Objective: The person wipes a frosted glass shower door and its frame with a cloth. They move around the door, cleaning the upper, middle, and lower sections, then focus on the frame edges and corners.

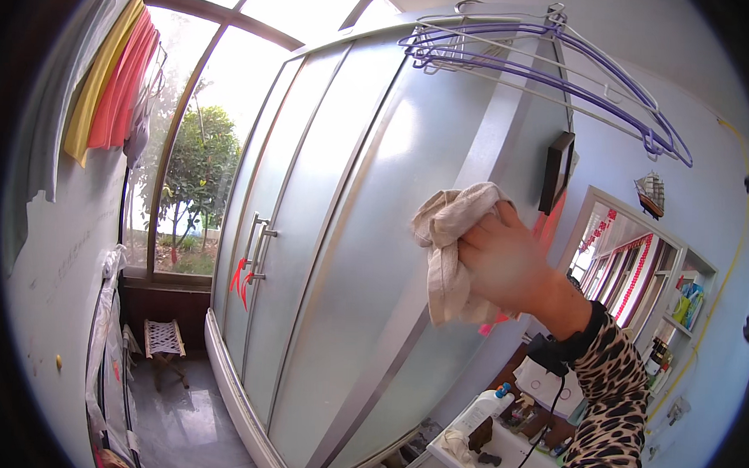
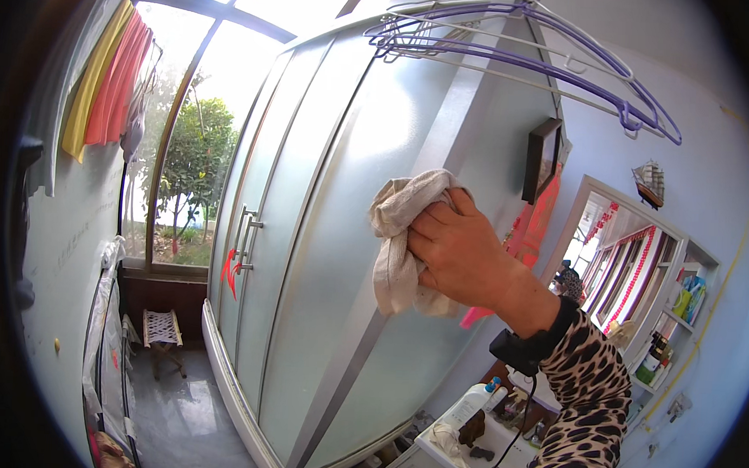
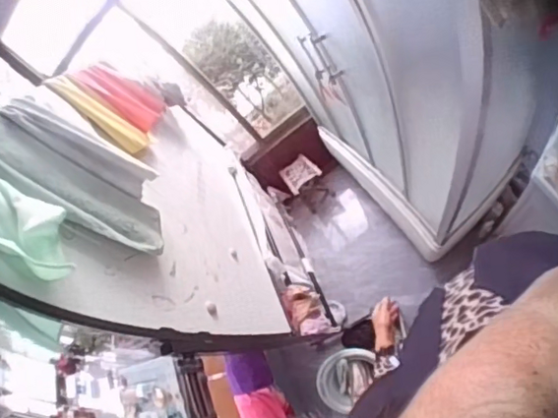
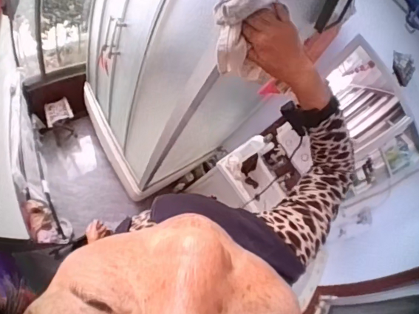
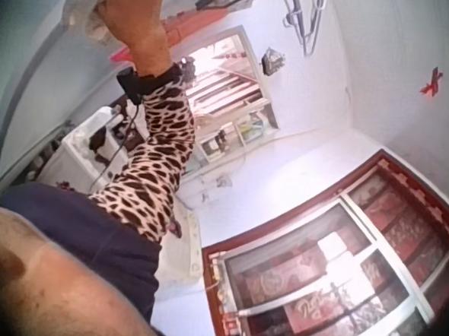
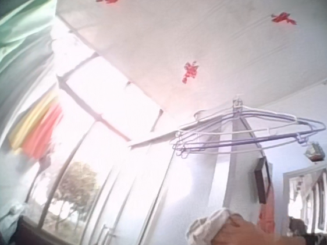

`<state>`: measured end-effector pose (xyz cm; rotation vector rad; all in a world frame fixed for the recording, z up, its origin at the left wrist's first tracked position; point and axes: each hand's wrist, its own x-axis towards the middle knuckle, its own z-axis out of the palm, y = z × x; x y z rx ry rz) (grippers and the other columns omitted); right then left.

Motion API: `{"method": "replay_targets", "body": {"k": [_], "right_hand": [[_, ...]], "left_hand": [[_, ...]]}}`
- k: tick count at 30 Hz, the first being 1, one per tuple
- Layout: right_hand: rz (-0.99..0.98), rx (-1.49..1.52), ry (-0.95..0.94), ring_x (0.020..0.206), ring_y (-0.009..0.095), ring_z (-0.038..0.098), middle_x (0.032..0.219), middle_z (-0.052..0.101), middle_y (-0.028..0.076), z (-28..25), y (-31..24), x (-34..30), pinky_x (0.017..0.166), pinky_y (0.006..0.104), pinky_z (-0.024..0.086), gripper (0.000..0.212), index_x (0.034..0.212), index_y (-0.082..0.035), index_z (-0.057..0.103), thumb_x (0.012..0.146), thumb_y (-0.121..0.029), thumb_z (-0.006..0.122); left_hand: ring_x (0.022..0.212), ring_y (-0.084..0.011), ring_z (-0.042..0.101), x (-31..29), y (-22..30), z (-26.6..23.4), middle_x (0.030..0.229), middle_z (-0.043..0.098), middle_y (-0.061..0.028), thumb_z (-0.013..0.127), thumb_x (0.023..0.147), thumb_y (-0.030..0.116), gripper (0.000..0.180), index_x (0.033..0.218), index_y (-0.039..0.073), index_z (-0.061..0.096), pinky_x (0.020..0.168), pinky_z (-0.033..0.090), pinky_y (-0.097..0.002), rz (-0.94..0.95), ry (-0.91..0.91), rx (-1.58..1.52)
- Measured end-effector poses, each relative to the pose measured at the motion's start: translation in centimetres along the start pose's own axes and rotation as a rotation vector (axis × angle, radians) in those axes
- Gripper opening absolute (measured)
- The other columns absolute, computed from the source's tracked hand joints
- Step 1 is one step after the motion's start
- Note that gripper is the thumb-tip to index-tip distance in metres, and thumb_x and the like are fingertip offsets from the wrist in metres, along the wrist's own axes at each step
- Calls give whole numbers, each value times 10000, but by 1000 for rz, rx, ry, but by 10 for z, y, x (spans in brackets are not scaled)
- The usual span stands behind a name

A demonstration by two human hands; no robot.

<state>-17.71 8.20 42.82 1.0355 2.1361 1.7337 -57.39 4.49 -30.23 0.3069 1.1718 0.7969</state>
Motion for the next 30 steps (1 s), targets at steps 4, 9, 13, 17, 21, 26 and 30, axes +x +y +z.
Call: {"method": "replay_targets", "body": {"k": [4,9,13,17,21,26,30], "right_hand": [[109,-149,63,1018,238,576,993,638,23,-11,46,19,1005,484,342,255,906,-119,668,659,-180,680],[238,-40,198,1013,366,572,1081,622,121,-25,83,45,967,564,362,541,1196,-100,572,683,-211,705],[138,205,34,995,302,589,1024,598,97,0,4,9,974,539,362,399,939,-48,657,674,-332,745],[1,234,-38,1128,283,545,1051,635,65,8,-42,-22,1042,537,335,433,994,-106,656,647,-353,736],[248,72,-34,1109,276,546,1052,622,67,5,-22,-19,984,532,396,376,1063,-137,647,719,-283,692],[210,56,204,1107,285,524,1140,566,68,10,18,-10,964,495,425,509,1223,-124,578,742,-258,674],[224,143,161,1116,322,514,1130,563,52,17,21,-17,990,469,417,542,1265,-129,558,761,-290,678]], "left_hand": [[737,-230,618,0,13,13,934,619,-84,588,930,289,248,1049,73,563,572,502,-349,95,-57,23],[718,-216,610,-12,20,25,911,625,-80,590,929,281,248,1064,75,571,556,495,-324,101,13,-12],[666,-173,588,-22,12,21,882,618,-82,589,931,294,247,1042,74,569,499,455,-281,41,-12,42],[635,-155,564,-13,-4,6,869,611,-73,590,934,301,233,1033,93,550,483,440,-270,-29,-46,23],[668,-178,591,21,23,4,962,624,-102,614,920,291,266,1048,72,533,517,474,-308,65,-42,221],[771,-161,620,-6,193,98,972,640,-82,607,878,192,307,1153,73,542,628,503,-286,927,-203,482],[1122,-263,552,-169,334,240,1212,573,-163,689,749,115,588,1284,-17,484,985,407,-361,1619,-144,569]]}}
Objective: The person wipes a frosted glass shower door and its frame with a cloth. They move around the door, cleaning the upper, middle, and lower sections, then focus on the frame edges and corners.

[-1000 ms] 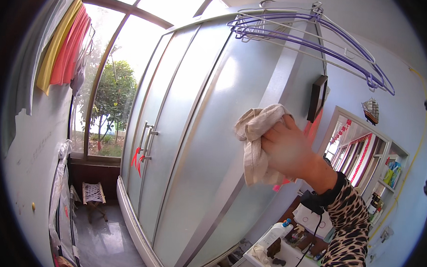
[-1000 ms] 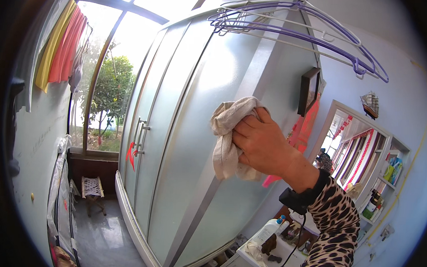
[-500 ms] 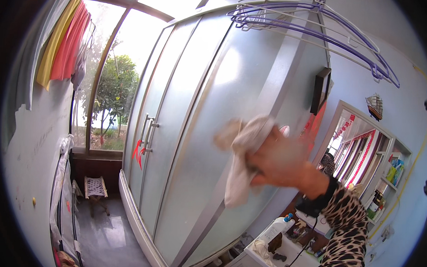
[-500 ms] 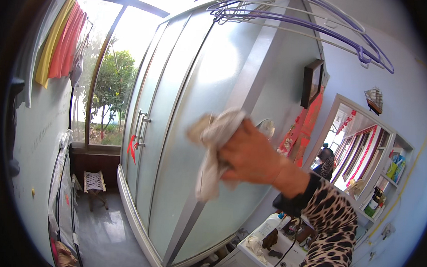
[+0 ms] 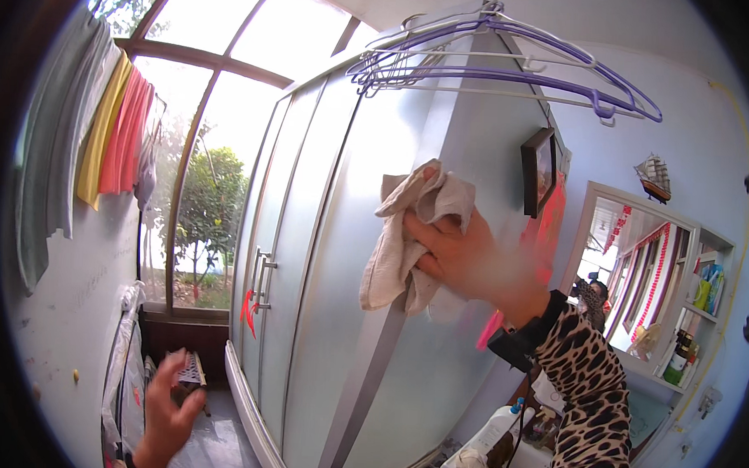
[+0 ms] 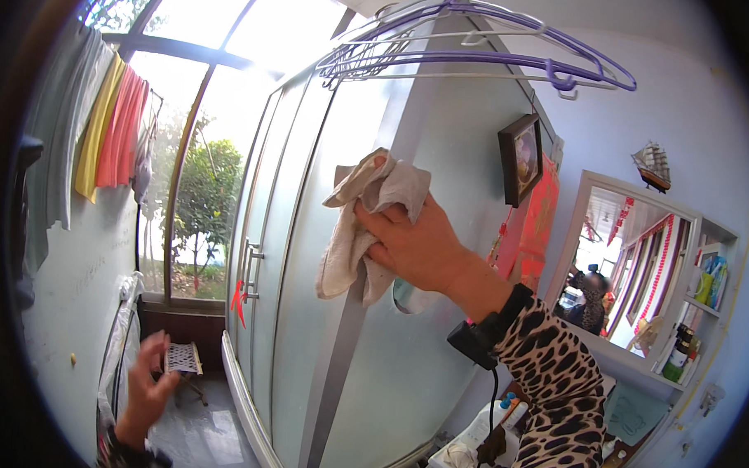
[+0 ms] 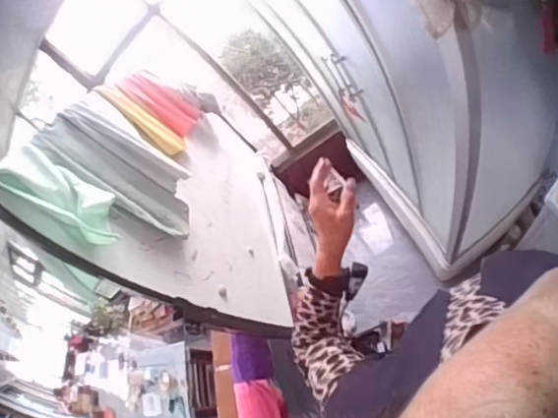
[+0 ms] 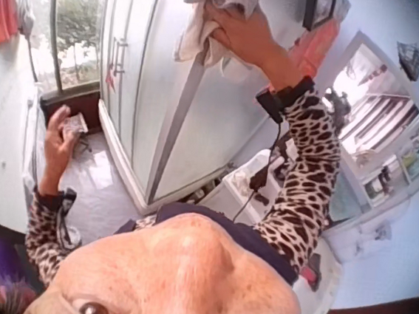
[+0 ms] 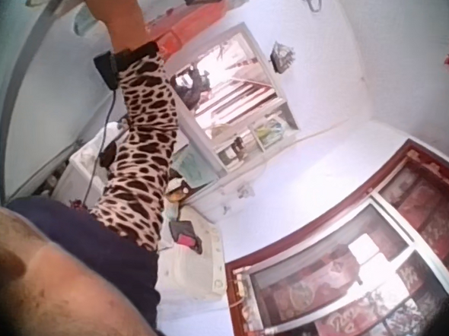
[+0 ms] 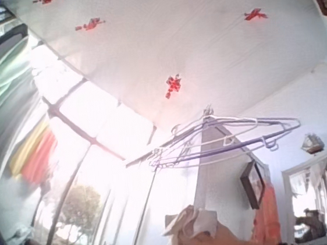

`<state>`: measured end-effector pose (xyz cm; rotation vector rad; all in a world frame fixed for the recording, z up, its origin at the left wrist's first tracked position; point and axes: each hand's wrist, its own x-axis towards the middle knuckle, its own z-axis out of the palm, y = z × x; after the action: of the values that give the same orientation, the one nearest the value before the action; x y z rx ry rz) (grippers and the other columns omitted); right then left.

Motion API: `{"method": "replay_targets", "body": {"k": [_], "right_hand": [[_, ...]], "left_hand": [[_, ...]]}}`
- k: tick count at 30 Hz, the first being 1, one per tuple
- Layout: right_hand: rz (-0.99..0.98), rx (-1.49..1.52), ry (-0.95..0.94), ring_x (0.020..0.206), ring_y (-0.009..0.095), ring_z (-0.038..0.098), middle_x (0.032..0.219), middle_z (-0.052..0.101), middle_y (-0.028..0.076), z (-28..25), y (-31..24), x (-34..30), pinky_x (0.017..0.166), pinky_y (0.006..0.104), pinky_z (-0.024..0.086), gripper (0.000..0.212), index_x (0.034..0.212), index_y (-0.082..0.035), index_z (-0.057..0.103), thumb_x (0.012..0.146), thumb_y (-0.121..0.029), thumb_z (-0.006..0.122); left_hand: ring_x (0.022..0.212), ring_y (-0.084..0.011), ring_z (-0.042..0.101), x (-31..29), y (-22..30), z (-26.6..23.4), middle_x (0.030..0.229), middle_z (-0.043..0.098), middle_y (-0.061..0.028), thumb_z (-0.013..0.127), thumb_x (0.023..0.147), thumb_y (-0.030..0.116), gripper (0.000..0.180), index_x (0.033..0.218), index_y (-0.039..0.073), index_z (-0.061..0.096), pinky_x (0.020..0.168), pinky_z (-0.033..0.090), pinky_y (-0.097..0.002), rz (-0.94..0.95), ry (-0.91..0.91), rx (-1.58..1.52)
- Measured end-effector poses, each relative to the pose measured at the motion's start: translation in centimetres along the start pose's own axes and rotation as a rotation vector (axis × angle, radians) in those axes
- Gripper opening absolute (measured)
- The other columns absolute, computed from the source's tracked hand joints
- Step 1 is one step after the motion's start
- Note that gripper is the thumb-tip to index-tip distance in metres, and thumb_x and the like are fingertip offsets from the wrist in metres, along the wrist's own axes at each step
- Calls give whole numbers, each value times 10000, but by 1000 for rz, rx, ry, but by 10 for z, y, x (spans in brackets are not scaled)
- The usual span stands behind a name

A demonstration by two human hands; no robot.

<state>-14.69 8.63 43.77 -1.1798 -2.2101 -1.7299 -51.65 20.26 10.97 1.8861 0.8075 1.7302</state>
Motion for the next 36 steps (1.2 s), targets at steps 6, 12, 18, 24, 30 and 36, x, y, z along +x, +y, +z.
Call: {"method": "replay_targets", "body": {"k": [6,12,18,24,30,36], "right_hand": [[-44,56,127,1107,279,538,1099,577,37,5,7,-1,1020,466,402,506,1250,-163,568,781,-321,673],[-142,42,108,1096,235,563,1104,609,3,-3,20,3,1044,447,379,438,1181,-155,595,790,-341,664],[-203,63,135,1081,254,572,1077,626,4,-5,28,7,1041,439,376,469,1181,-157,595,760,-344,681],[-86,50,272,1056,322,573,1167,582,75,7,51,10,1030,445,382,508,1220,-161,569,751,-318,682],[215,62,507,1218,417,423,1329,416,242,43,83,40,1041,495,331,534,1335,-152,473,844,-304,618],[146,228,647,1189,458,411,1430,315,291,45,100,59,1018,502,322,502,1318,-5,445,920,-301,526]], "left_hand": [[1290,-277,445,146,230,49,1378,489,-150,721,811,265,685,1378,28,420,1061,338,-405,642,-41,109],[1315,-352,405,230,346,118,1392,441,-202,774,751,366,885,1429,26,318,1083,340,-453,1022,233,262],[1183,-323,520,269,404,160,1274,538,-182,796,704,401,822,1363,61,440,1008,411,-390,963,234,336],[776,-224,607,288,397,156,849,652,-113,677,830,417,434,1092,72,659,745,469,-364,821,54,286],[865,-310,655,289,386,147,920,688,-166,605,840,334,344,983,27,666,789,502,-398,1019,147,314],[992,-368,630,279,386,143,1032,659,-225,642,789,287,365,1012,-2,647,862,497,-420,933,-20,268]]}}
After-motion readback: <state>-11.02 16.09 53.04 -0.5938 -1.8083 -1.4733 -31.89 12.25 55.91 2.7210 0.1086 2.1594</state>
